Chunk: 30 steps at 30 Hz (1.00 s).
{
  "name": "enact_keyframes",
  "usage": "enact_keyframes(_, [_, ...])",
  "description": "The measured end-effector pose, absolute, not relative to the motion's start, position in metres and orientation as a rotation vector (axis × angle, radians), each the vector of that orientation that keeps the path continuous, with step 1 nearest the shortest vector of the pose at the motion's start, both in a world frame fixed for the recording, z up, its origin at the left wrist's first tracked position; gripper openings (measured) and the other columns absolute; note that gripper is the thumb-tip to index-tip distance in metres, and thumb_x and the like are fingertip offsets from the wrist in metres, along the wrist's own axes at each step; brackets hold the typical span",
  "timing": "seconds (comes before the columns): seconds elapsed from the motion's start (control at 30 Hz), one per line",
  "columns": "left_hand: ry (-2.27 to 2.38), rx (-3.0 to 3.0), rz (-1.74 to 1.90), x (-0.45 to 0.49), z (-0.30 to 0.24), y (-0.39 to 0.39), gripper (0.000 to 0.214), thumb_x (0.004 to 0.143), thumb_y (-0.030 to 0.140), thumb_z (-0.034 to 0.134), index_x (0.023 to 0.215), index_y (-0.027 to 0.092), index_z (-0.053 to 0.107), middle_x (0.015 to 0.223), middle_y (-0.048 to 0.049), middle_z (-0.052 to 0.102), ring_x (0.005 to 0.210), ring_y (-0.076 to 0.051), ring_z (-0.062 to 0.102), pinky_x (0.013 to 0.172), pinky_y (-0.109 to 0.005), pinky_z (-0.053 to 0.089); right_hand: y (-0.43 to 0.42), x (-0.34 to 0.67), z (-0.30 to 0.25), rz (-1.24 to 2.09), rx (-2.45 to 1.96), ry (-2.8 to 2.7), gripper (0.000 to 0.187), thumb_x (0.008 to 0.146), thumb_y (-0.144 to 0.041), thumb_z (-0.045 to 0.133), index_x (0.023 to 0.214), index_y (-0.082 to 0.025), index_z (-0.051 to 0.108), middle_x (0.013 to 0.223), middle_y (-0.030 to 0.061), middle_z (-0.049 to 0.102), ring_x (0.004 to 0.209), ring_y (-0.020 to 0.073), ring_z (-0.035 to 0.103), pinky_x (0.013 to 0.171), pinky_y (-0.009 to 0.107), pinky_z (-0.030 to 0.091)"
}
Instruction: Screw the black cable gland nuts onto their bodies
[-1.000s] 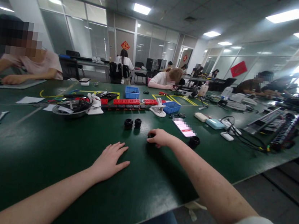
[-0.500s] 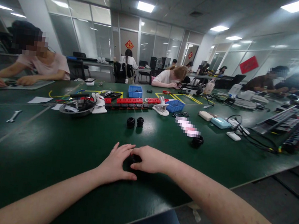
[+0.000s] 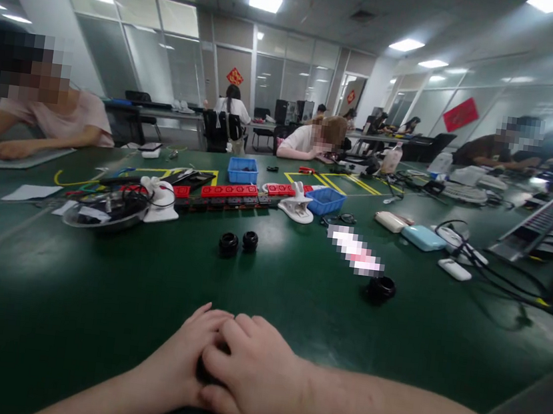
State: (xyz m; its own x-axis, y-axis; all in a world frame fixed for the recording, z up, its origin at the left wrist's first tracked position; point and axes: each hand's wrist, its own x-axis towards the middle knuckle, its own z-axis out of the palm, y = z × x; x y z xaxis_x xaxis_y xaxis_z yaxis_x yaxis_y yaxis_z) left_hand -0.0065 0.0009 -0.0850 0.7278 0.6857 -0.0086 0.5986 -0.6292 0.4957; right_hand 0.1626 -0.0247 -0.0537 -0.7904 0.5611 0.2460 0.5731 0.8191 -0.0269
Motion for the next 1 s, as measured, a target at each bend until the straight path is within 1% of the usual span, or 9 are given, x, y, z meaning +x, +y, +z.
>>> enact_keyframes(0.13, [0.931, 2.514, 0.294, -0.009, -0.096, 0.004, 0.059, 0.059, 0.047, 0.067, 0.112, 0.025, 0.055, 0.112, -0.0053, 0.059, 0.11, -0.028, 0.049, 0.105, -0.05, 0.021, -0.02, 0.162, -0.073, -0.031, -0.847, -2.683, 0.033, 0.079, -0.051, 0.046, 0.091, -0.02, 0.051, 0.089, 0.0051, 0.052, 0.081, 0.0188, 0.046, 0.062, 0.03, 0.04])
enact_keyframes(0.23, [0.871, 2.566, 0.348, -0.016, -0.11, 0.008, 0.065, 0.059, 0.053, 0.066, 0.117, 0.026, 0.053, 0.117, -0.0059, 0.057, 0.11, -0.029, 0.049, 0.104, -0.05, 0.024, -0.017, 0.162, -0.086, -0.046, -0.809, -2.648, 0.029, 0.082, -0.05, 0.043, 0.089, -0.023, 0.05, 0.085, 0.0039, 0.05, 0.078, 0.018, 0.045, 0.059, 0.028, 0.038])
enact_keyframes(0.3, [0.864, 2.594, 0.368, -0.021, -0.119, 0.01, 0.066, 0.06, 0.054, 0.066, 0.119, 0.027, 0.051, 0.119, -0.0066, 0.056, 0.111, -0.03, 0.048, 0.103, -0.051, 0.025, -0.015, 0.16, -0.092, -0.052, -0.797, -2.624, 0.027, 0.082, -0.049, 0.042, 0.087, -0.024, 0.049, 0.083, 0.003, 0.05, 0.077, 0.0177, 0.045, 0.058, 0.028, 0.038])
enact_keyframes(0.4, [0.854, 2.625, 0.396, -0.021, -0.126, 0.01, 0.061, 0.063, 0.052, 0.064, 0.118, 0.029, 0.052, 0.118, -0.0064, 0.057, 0.111, -0.029, 0.049, 0.103, -0.051, 0.026, -0.015, 0.158, -0.095, -0.056, -0.841, -2.586, 0.03, 0.077, -0.052, 0.048, 0.084, -0.023, 0.051, 0.081, 0.0024, 0.05, 0.074, 0.0173, 0.046, 0.056, 0.028, 0.038])
enact_keyframes(0.5, [0.932, 2.609, 0.457, -0.016, -0.123, 0.005, 0.058, 0.06, 0.048, 0.065, 0.113, 0.028, 0.056, 0.115, -0.0058, 0.058, 0.108, -0.029, 0.051, 0.103, -0.049, 0.028, -0.016, 0.158, -0.095, -0.061, -0.879, -2.581, 0.033, 0.073, -0.054, 0.053, 0.082, -0.022, 0.053, 0.079, 0.0027, 0.05, 0.071, 0.0168, 0.047, 0.054, 0.027, 0.038])
enact_keyframes(0.6, [1.037, 2.537, 0.529, -0.01, -0.117, -0.002, 0.062, 0.055, 0.051, 0.067, 0.112, 0.026, 0.057, 0.119, -0.0069, 0.055, 0.109, -0.03, 0.049, 0.102, -0.048, 0.029, -0.015, 0.159, -0.093, -0.054, -0.819, -2.566, 0.033, 0.071, -0.052, 0.054, 0.079, -0.021, 0.054, 0.076, 0.0026, 0.05, 0.068, 0.0164, 0.046, 0.055, 0.027, 0.039])
enact_keyframes(0.77, [1.096, 2.419, 0.575, -0.012, -0.115, -0.003, 0.064, 0.052, 0.051, 0.07, 0.109, 0.025, 0.058, 0.122, -0.008, 0.05, 0.113, -0.033, 0.044, 0.097, -0.045, 0.038, -0.015, 0.162, -0.092, -0.008, -0.774, -2.545, 0.032, 0.071, -0.051, 0.054, 0.078, -0.02, 0.056, 0.075, 0.0029, 0.052, 0.066, 0.0159, 0.044, 0.055, 0.028, 0.038])
enact_keyframes(0.9, [1.01, 2.471, 0.485, -0.016, -0.117, 0.0, 0.062, 0.056, 0.048, 0.069, 0.113, 0.026, 0.055, 0.123, -0.0083, 0.049, 0.114, -0.033, 0.043, 0.1, -0.049, 0.033, -0.015, 0.164, -0.09, 0.021, -0.773, -2.527, 0.034, 0.069, -0.05, 0.057, 0.082, -0.019, 0.058, 0.079, 0.0043, 0.055, 0.069, 0.0172, 0.046, 0.057, 0.029, 0.04])
enact_keyframes(1.0, [0.999, 2.484, 0.438, -0.016, -0.115, 0.001, 0.064, 0.057, 0.045, 0.07, 0.115, 0.025, 0.052, 0.123, -0.0089, 0.049, 0.114, -0.033, 0.042, 0.103, -0.051, 0.027, -0.015, 0.166, -0.085, 0.126, -0.789, -2.538, 0.04, 0.07, -0.049, 0.058, 0.093, -0.016, 0.057, 0.086, 0.0058, 0.057, 0.075, 0.0186, 0.048, 0.063, 0.03, 0.042])
